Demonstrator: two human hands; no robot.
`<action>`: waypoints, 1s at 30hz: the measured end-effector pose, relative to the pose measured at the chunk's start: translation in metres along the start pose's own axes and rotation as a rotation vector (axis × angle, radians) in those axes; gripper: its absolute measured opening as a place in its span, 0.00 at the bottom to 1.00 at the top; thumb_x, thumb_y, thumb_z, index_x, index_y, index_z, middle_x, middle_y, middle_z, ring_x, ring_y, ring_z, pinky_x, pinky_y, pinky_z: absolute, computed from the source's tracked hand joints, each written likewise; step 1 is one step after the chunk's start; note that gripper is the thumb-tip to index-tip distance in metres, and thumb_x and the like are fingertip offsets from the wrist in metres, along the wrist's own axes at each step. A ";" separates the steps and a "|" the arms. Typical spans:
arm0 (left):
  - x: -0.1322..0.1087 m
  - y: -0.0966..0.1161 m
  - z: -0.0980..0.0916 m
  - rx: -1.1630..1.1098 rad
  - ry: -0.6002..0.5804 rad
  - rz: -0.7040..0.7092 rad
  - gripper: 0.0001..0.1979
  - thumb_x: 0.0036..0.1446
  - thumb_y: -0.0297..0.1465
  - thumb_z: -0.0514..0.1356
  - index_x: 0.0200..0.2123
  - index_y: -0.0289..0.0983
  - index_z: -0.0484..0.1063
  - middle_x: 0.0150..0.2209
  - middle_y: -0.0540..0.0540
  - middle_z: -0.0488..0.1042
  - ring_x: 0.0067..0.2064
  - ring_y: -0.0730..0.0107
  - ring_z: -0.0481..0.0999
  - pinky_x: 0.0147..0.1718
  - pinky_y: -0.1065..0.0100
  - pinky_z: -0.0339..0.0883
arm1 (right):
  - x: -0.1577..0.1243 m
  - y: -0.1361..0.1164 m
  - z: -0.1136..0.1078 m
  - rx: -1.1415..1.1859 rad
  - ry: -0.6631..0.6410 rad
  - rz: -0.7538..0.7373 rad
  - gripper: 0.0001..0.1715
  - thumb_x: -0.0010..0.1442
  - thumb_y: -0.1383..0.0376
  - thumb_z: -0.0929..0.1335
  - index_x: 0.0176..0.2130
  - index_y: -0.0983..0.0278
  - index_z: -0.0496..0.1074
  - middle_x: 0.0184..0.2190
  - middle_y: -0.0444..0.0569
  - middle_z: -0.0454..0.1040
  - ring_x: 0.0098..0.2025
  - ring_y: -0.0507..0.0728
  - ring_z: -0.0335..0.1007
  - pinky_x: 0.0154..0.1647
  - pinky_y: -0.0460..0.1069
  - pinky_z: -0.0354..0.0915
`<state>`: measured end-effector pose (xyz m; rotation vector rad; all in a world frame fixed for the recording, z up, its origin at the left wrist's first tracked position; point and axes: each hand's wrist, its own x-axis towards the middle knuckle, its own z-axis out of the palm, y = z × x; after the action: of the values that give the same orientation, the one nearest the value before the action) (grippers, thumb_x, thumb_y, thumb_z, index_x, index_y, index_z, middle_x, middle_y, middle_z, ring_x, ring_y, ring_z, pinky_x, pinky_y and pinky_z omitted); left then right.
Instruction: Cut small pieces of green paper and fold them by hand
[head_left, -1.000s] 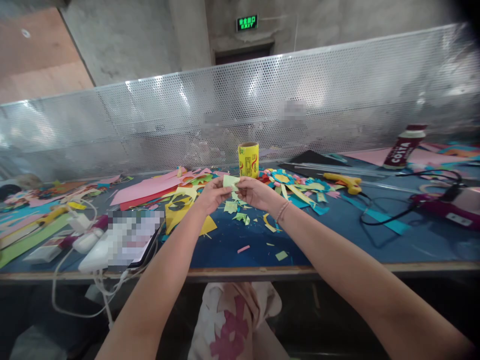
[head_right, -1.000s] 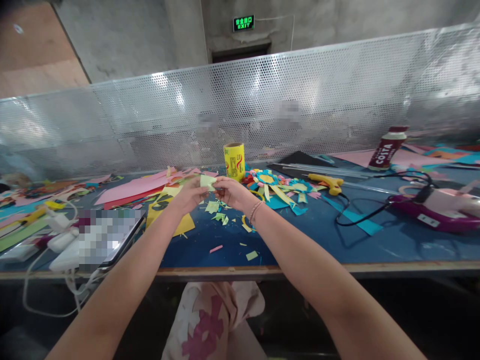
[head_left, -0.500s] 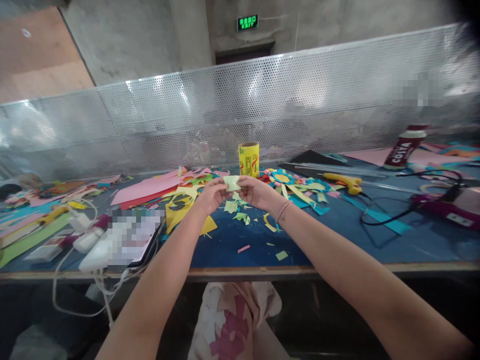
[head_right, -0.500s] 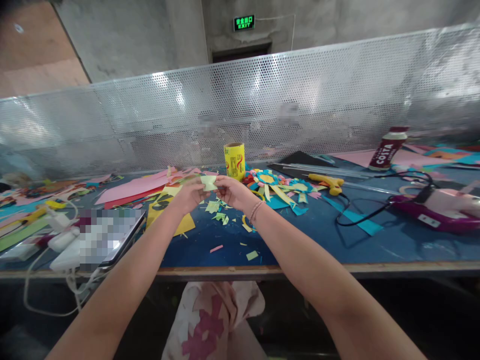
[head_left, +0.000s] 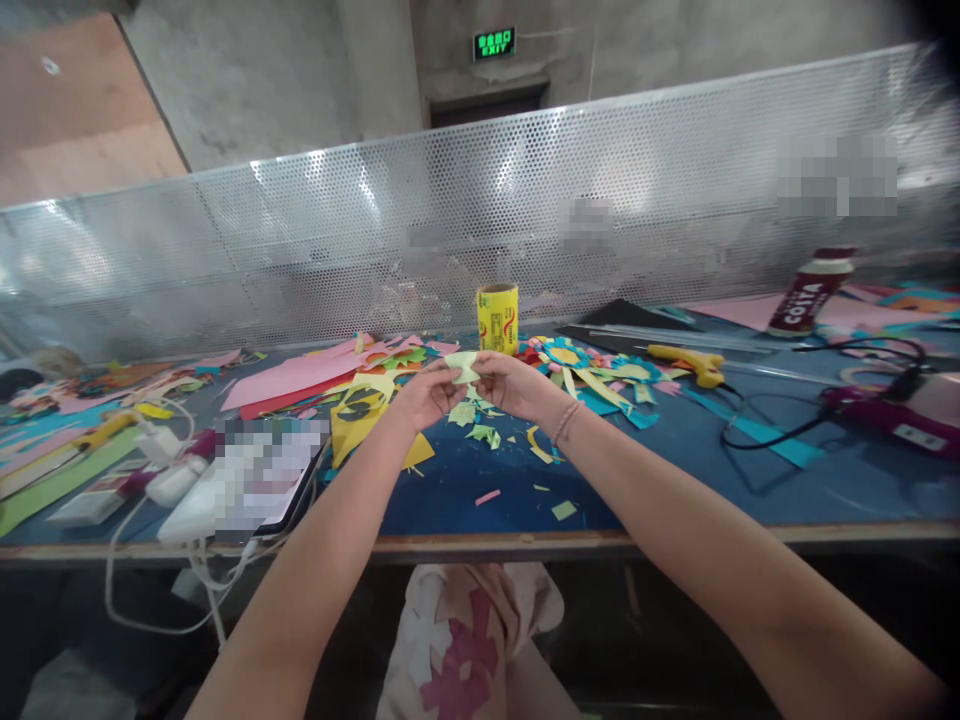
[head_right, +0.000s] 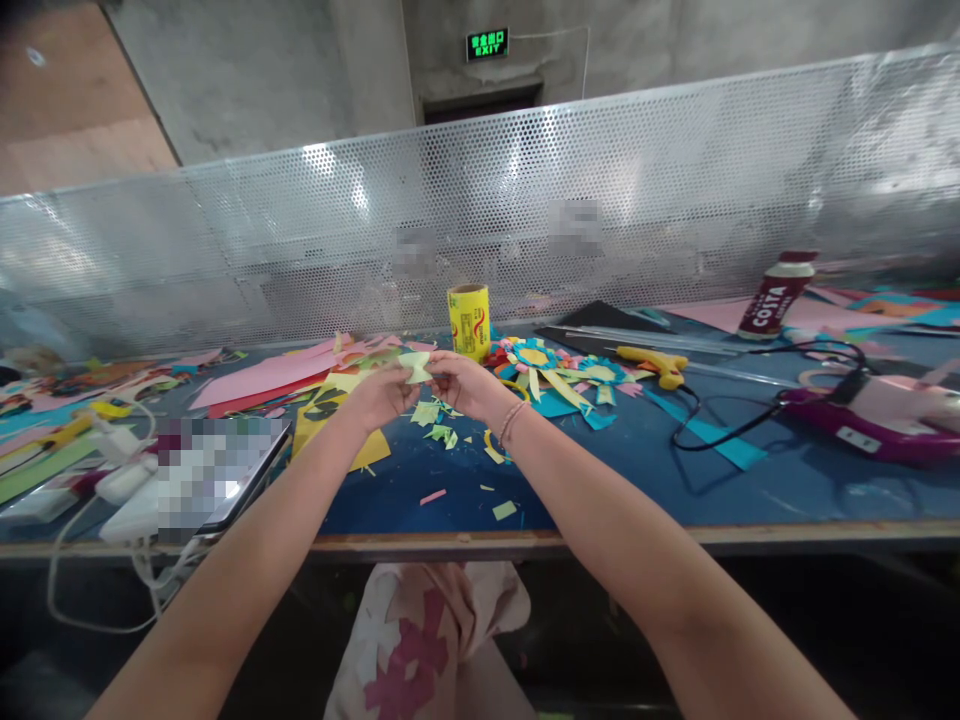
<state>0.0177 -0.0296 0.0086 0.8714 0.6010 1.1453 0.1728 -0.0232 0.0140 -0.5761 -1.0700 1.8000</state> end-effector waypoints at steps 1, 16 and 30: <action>0.000 0.000 0.000 -0.009 0.000 -0.004 0.10 0.43 0.19 0.60 0.30 0.35 0.69 0.25 0.50 0.72 0.26 0.77 0.73 0.30 0.74 0.69 | 0.000 0.000 0.000 0.002 -0.002 -0.001 0.09 0.46 0.75 0.68 0.27 0.64 0.67 0.19 0.39 0.67 0.21 0.45 0.63 0.23 0.40 0.62; 0.000 0.004 -0.001 0.028 -0.027 -0.016 0.09 0.45 0.19 0.57 0.31 0.34 0.68 0.25 0.49 0.73 0.25 0.77 0.73 0.28 0.75 0.69 | 0.000 0.000 0.000 0.039 -0.008 0.032 0.08 0.50 0.77 0.66 0.28 0.65 0.66 0.18 0.39 0.67 0.20 0.45 0.64 0.23 0.39 0.63; 0.006 0.003 -0.005 -0.041 0.010 0.001 0.08 0.47 0.16 0.56 0.32 0.30 0.68 0.25 0.48 0.73 0.26 0.79 0.74 0.30 0.78 0.71 | 0.004 0.001 -0.004 0.139 0.007 0.017 0.09 0.53 0.79 0.63 0.29 0.68 0.68 0.23 0.45 0.70 0.26 0.46 0.68 0.33 0.40 0.69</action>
<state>0.0137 -0.0222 0.0083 0.8319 0.5838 1.1598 0.1735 -0.0181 0.0110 -0.5080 -0.9294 1.8685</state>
